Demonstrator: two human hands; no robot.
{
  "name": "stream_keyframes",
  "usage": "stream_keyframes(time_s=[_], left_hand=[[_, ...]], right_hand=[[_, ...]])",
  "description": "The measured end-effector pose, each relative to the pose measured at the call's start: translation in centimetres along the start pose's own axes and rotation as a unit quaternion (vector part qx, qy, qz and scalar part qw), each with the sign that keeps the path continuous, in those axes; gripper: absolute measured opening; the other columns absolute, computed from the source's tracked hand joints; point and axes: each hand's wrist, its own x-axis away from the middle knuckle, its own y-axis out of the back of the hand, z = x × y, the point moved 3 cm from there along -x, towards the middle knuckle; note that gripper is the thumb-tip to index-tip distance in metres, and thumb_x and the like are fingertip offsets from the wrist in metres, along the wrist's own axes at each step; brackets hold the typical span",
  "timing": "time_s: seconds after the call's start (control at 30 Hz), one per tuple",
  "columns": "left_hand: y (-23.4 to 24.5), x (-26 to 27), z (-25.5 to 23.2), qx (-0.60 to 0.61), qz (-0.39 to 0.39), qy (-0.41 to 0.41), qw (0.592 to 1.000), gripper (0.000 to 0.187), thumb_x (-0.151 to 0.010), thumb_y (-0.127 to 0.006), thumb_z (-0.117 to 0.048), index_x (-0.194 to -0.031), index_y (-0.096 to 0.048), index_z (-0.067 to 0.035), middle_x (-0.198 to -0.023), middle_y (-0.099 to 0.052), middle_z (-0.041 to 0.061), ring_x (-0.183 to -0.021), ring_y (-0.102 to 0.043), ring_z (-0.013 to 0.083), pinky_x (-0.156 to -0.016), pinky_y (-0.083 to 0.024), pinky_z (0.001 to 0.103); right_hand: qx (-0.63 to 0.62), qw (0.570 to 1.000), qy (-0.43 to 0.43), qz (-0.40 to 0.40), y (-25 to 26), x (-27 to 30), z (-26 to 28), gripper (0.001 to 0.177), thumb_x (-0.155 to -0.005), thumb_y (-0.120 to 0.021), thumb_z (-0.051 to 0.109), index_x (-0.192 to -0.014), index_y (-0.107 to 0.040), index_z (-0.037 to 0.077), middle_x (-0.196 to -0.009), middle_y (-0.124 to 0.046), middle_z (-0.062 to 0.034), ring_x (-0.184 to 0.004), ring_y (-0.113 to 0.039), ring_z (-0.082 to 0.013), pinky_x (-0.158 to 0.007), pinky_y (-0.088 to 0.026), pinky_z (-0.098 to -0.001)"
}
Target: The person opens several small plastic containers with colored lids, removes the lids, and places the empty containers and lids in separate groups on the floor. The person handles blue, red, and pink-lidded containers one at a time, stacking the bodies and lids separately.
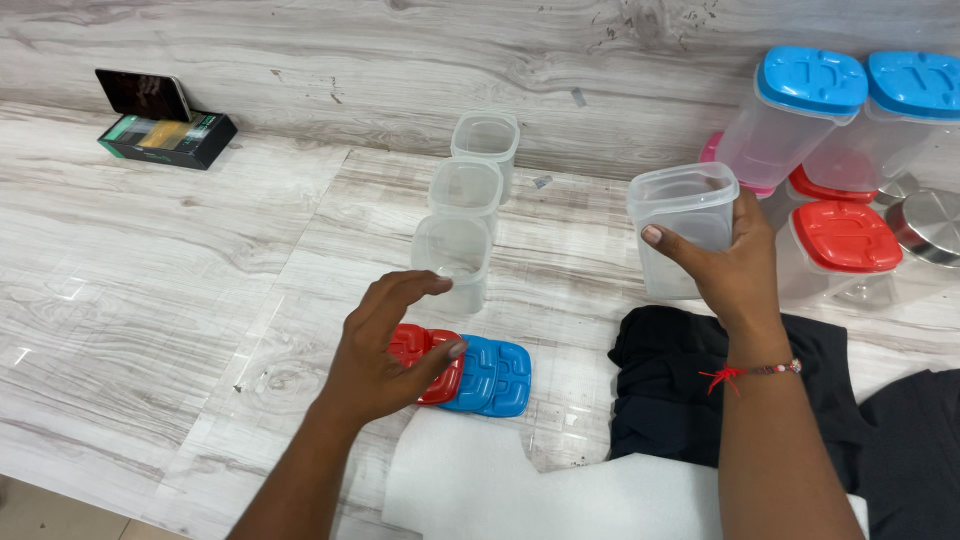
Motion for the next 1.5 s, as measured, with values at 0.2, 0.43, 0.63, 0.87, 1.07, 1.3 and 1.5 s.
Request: stream_keyframes(time_s=[0.2, 0.43, 0.63, 0.87, 1.07, 1.3, 1.5], left_hand=[[-5.2, -6.7, -4.6, 0.167, -0.029, -0.078, 0.983, 0.039, -0.092, -0.082, -0.022, -0.124, -0.066, -0.007, -0.116, -0.07, 0.008, -0.104, -0.071, 0.0161, -0.093, -0.062, 0.031], [-10.8, -12.4, -5.3, 0.384, -0.078, -0.043, 0.919, 0.038, -0.099, -0.078, -0.028, -0.129, -0.066, -0.006, -0.113, -0.074, 0.005, -0.098, -0.071, 0.0107, -0.09, -0.058, 0.026], [-12.5, -13.4, -1.9, 0.278, -0.126, 0.046, 0.951, 0.033, -0.094, -0.078, -0.027, -0.118, -0.07, -0.006, -0.102, -0.076, 0.004, -0.087, -0.07, 0.01, -0.079, -0.056, 0.025], [-10.2, -13.6, 2.3, 0.278, -0.168, 0.073, 0.943, 0.028, -0.096, -0.077, -0.025, -0.115, -0.071, -0.005, -0.096, -0.072, 0.003, -0.082, -0.066, 0.0073, -0.072, -0.053, 0.024], [-6.1, -13.0, 4.5, 0.355, -0.269, 0.14, 0.884, 0.021, -0.098, -0.072, -0.027, -0.104, -0.07, -0.007, -0.092, -0.074, 0.002, -0.076, -0.065, 0.0079, -0.069, -0.051, 0.024], [-3.8, -12.2, 5.1, 0.412, -0.336, 0.17, 0.83, 0.02, -0.1, -0.069, -0.028, -0.097, -0.069, -0.008, -0.087, -0.07, 0.002, -0.071, -0.059, 0.0081, -0.066, -0.048, 0.025], [-2.5, -11.9, 5.7, 0.426, -0.369, 0.162, 0.81, 0.023, -0.099, -0.068, -0.03, -0.097, -0.07, -0.007, -0.086, -0.068, 0.004, -0.071, -0.057, 0.009, -0.065, -0.046, 0.025]], right_hand=[[0.011, 1.0, 0.003, 0.029, -1.1, 0.2, -0.8, 0.08, -0.076, -0.091, 0.033, -0.139, -0.056, -0.001, -0.124, -0.07, -0.0129, -0.115, -0.07, -0.0232, -0.095, -0.058, -0.0359], [0.105, 0.992, -0.002, 0.066, -2.6, 0.3, -1.4, 0.079, -0.067, -0.094, 0.027, -0.133, -0.058, -0.001, -0.123, -0.062, -0.0152, -0.11, -0.066, -0.0239, -0.088, -0.056, -0.0383], [0.062, 0.989, -0.027, 0.135, -4.6, 1.2, -1.9, 0.088, -0.062, -0.095, 0.028, -0.136, -0.055, 0.003, -0.123, -0.068, -0.012, -0.112, -0.068, -0.0211, -0.092, -0.055, -0.0355], [0.078, 0.986, -0.078, 0.124, -7.4, 1.5, -3.3, 0.091, -0.061, -0.095, 0.032, -0.138, -0.055, 0.006, -0.115, -0.074, -0.0095, -0.09, -0.069, -0.0167, -0.071, -0.056, -0.0307], [0.142, 0.97, -0.174, 0.095, -8.9, 0.7, -4.1, 0.099, -0.062, -0.092, 0.033, -0.146, -0.045, 0.011, -0.119, -0.072, -0.0088, -0.073, -0.066, -0.028, -0.061, -0.055, -0.034], [0.136, 0.986, -0.09, 0.039, -12.8, -3.8, -5.3, 0.094, -0.071, -0.09, 0.042, -0.143, -0.041, 0.005, -0.131, -0.066, -0.0168, -0.109, -0.072, -0.0287, -0.088, -0.061, -0.0397], [0.154, 0.984, -0.087, 0.023, -15.6, -7.5, -7.0, 0.102, -0.071, -0.09, 0.046, -0.145, -0.036, 0.004, -0.134, -0.062, -0.0181, -0.122, -0.064, -0.0335, -0.099, -0.054, -0.0441]])
